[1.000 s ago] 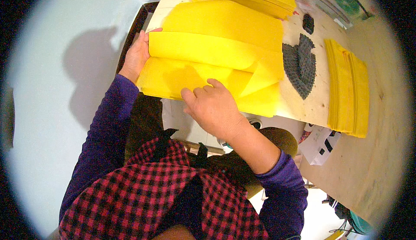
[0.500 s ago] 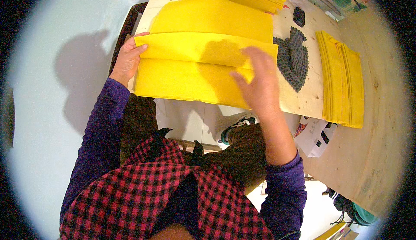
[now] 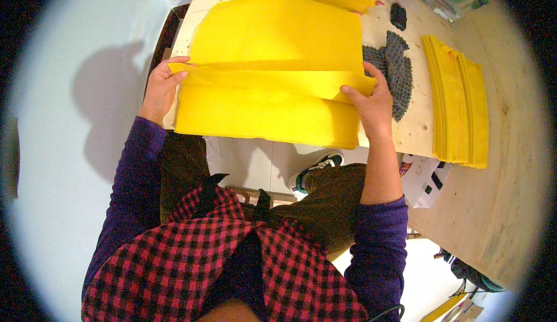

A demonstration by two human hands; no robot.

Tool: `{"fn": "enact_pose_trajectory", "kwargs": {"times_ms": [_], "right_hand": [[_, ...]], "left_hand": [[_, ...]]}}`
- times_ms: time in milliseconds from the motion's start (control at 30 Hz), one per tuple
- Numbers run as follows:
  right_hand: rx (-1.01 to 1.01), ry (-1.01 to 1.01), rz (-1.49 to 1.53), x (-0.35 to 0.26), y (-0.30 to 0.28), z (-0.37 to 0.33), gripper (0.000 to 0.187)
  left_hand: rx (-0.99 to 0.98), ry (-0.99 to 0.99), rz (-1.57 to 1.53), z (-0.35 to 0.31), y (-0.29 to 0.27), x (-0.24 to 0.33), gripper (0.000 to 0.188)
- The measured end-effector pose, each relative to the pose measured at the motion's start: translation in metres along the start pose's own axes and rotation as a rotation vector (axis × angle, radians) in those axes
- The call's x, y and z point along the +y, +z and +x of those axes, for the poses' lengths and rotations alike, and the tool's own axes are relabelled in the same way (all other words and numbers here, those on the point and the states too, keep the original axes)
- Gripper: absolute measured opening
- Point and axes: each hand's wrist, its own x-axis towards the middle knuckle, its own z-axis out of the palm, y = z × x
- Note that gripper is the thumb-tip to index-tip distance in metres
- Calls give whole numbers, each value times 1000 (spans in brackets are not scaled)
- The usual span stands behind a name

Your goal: The person folds a large yellow sheet of material on a wooden table. They fold it in half, then fold the edges inward, and finally fold it into thirds. The folded sheet is then placed on a stack of similar folded sheets.

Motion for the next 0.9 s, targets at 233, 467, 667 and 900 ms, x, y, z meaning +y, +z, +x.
{"fn": "enact_pose_trajectory", "kwargs": {"times_ms": [233,467,667,900], "right_hand": [[-55,118,54,10,-12,-7,16],[2,-46,122,16,-6,2,14],[53,-82,63,17,5,30,17],[45,-74,-27,28,12,48,19]], "left_hand": [[-46,7,87,-8,-8,-3,30],[-25,0,70,-2,-11,-9,25],[87,-53,130,6,10,3,25],[74,-28,198,25,7,7,26]]}}
